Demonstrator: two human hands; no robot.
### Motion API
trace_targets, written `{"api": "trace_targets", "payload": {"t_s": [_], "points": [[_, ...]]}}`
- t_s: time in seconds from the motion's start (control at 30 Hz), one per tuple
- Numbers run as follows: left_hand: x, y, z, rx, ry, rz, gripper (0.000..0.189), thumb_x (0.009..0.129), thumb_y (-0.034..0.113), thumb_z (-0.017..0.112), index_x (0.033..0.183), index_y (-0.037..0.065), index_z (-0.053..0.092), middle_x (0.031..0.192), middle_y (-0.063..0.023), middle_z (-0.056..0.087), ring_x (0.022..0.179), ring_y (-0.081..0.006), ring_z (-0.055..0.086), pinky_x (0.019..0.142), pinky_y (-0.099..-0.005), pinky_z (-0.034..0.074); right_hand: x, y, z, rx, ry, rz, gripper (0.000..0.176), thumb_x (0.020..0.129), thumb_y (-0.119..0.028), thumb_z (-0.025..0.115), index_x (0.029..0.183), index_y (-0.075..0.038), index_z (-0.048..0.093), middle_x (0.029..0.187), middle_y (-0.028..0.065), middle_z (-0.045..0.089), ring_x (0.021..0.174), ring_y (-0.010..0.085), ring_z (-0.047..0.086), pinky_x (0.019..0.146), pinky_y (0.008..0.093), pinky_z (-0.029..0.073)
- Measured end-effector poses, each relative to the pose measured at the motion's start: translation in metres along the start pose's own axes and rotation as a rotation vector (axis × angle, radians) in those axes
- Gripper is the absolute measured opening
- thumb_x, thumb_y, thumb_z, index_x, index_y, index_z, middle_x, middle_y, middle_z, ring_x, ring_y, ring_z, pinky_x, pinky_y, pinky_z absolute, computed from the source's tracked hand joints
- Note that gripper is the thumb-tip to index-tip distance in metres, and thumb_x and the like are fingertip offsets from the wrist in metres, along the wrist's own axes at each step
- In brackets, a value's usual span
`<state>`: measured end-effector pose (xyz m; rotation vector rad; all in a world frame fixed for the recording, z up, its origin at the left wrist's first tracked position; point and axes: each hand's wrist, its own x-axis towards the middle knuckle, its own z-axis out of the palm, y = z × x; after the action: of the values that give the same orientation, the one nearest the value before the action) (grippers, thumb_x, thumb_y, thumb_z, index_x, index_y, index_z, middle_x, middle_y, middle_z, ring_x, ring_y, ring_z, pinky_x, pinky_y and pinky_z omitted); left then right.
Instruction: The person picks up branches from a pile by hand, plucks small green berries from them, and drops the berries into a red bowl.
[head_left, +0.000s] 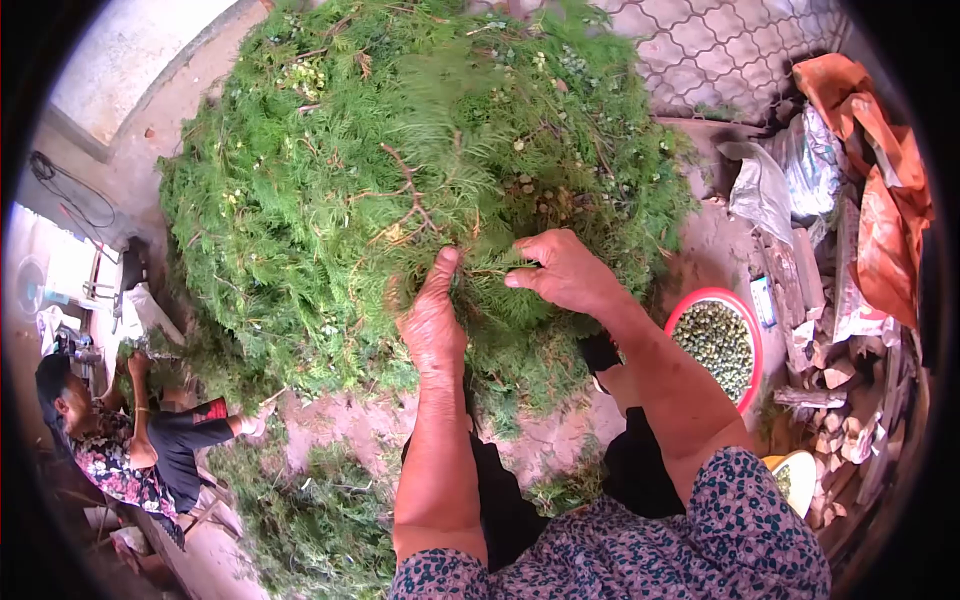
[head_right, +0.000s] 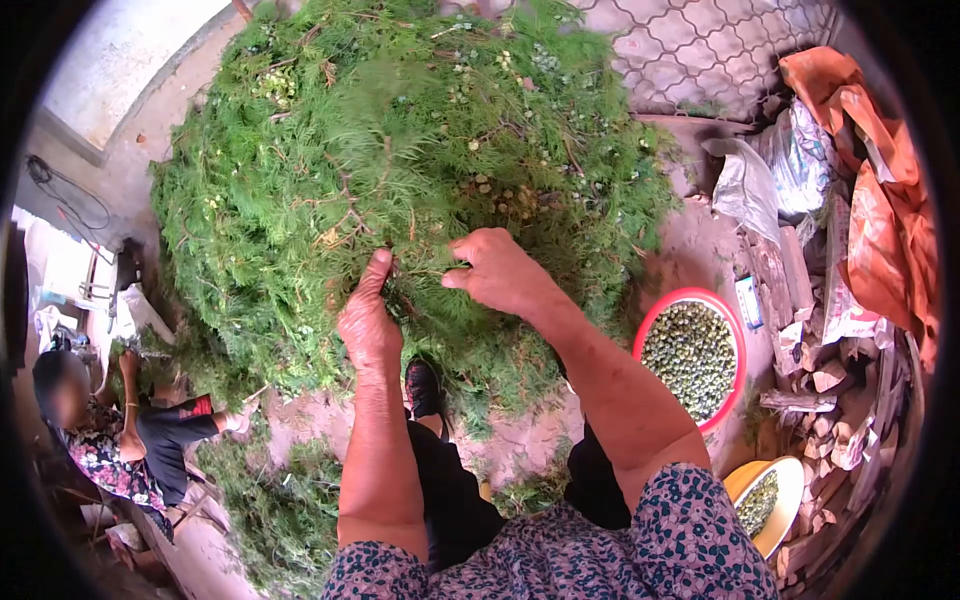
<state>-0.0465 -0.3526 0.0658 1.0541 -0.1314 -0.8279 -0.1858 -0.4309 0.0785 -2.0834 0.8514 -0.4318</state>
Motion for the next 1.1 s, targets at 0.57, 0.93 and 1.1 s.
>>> {"api": "trace_targets", "payload": {"t_s": [0.57, 0.93, 1.1], "points": [[0.021, -0.038, -0.028, 1.130, -0.141, 1.021, 0.027, 0.071, 0.014, 0.069, 0.092, 0.010, 0.053, 0.077, -0.0082, 0.054, 0.073, -0.0267, 0.052, 0.069, -0.0369, 0.037, -0.011, -0.051, -0.001, 0.275, 0.492, -0.403, 0.013, 0.077, 0.004, 0.058, 0.089, 0.003, 0.060, 0.081, 0.0113, 0.059, 0.069, 0.0183, 0.059, 0.059, 0.0272, 0.048], [-0.016, -0.031, -0.008, 1.529, -0.523, 0.954, 0.015, 0.065, 0.014, 0.063, 0.079, 0.007, 0.061, 0.077, -0.0105, 0.061, 0.074, -0.0281, 0.059, 0.065, -0.0407, 0.045, -0.009, -0.045, 0.006, 0.169, 0.490, -0.422, 0.024, 0.081, 0.004, 0.052, 0.104, 0.002, 0.055, 0.095, 0.0136, 0.061, 0.079, 0.0191, 0.061, 0.069, 0.0268, 0.049], [-0.023, -0.027, -0.001, 1.680, -0.572, 1.124, 0.024, 0.064, 0.008, 0.059, 0.088, 0.009, 0.063, 0.091, -0.0090, 0.061, 0.086, -0.0263, 0.058, 0.075, -0.0400, 0.045, -0.011, -0.038, -0.005, 0.073, 0.373, -0.353, 0.034, 0.074, 0.005, 0.054, 0.108, 0.001, 0.053, 0.102, 0.0173, 0.059, 0.093, 0.0283, 0.059, 0.079, 0.0307, 0.047]]}}
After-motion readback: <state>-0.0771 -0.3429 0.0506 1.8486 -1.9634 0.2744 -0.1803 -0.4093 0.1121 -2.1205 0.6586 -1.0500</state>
